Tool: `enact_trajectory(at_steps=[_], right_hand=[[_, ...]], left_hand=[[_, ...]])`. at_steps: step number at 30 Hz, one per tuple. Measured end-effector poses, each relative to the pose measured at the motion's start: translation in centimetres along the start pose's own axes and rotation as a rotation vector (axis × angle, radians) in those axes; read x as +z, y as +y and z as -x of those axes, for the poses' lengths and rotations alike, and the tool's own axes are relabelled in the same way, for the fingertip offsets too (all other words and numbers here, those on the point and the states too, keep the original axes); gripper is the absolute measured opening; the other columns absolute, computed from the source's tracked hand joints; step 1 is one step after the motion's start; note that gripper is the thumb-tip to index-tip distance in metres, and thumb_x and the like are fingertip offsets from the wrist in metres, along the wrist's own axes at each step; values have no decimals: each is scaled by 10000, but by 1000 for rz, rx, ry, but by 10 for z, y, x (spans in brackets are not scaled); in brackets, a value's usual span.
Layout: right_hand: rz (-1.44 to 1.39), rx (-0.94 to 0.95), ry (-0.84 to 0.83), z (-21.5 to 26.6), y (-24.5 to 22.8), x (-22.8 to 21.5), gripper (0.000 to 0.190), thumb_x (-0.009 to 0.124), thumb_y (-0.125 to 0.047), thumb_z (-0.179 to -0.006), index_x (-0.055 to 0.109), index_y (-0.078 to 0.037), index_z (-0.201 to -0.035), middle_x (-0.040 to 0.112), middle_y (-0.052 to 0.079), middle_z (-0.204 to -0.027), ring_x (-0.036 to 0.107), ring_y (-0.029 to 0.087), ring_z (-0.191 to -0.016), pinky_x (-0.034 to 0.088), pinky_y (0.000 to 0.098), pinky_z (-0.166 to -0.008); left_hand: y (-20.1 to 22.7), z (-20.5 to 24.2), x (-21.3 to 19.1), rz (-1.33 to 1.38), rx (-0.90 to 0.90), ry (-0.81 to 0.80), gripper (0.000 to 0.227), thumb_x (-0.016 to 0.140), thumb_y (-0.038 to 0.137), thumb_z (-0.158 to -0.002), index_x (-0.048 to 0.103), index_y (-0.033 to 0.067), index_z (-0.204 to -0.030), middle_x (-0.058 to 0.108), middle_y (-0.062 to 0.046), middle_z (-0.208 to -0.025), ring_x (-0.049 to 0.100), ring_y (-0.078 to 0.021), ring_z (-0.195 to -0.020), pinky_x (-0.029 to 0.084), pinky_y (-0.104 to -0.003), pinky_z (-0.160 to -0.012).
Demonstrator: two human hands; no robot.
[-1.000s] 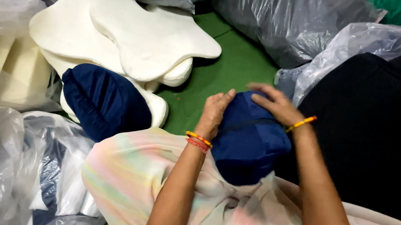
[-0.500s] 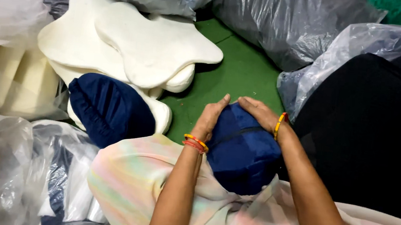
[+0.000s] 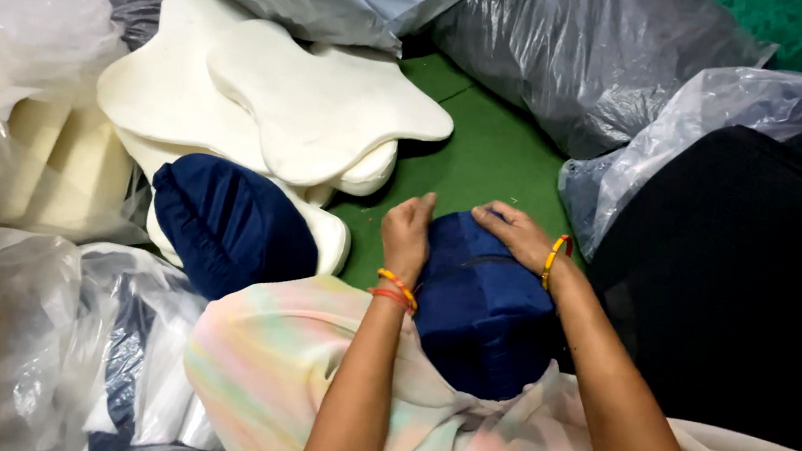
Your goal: The person sits on the floor and pulls navy fabric covers over white contoured foam shoulder pads, stretching and tucking the fabric to fit each pad, then sets the covered pad aside and picks up the next foam pad and cover.
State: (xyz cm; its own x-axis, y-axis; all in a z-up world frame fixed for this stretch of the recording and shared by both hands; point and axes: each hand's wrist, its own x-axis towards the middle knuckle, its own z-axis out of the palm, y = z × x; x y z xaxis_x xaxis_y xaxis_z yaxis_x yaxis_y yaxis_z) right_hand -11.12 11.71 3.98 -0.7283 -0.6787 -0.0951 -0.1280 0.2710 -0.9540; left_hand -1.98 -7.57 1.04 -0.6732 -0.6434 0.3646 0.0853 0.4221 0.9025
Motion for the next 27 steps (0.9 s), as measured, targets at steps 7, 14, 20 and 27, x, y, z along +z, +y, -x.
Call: enact_trajectory(at_steps=[7, 14, 20, 27], right_hand=[[-116, -97, -71, -15, 62, -34, 463, 525, -420, -1039, 676, -16, -1204, 675, -5, -1145, 599, 89, -1077, 450, 238, -981], [-303, 62, -54, -22, 74, -30, 505, 515, -452, -1054, 673, -13, -1246, 684, 64, -1199, 613, 139, -1057, 475, 272, -976], [32, -154, 12, -19, 46, -21, 540, 505, -482, -1065, 680, 21, -1155, 661, 54, -1099, 607, 134, -1045, 456, 268, -972], [67, -46, -8, -7, 10, -2, 481, 525, -460, -1017, 708, -47, -1185, 719, 21, -1095, 626, 115, -1036, 468, 262, -960]], left_hand=[[-87, 9, 39, 283, 45, -264, 649, 421, 561, -1115, 642, 2, -872, 636, 14, -802, 574, -130, -791, 445, -349, -768], [-16, 26, 25, 145, -121, -201, 693, 475, 522, -1069, 440, -31, -652, 373, -54, -580, 354, -167, -573, 310, -412, -527], [20, 6, -7, -226, 30, 65, 559, 594, 483, -1007, 601, -4, -731, 512, -190, -637, 426, -286, -576, 356, -438, -548], [88, 12, -23, -285, 173, -235, 440, 689, 453, -894, 675, 26, -787, 640, -193, -728, 632, -370, -692, 471, -474, -635]])
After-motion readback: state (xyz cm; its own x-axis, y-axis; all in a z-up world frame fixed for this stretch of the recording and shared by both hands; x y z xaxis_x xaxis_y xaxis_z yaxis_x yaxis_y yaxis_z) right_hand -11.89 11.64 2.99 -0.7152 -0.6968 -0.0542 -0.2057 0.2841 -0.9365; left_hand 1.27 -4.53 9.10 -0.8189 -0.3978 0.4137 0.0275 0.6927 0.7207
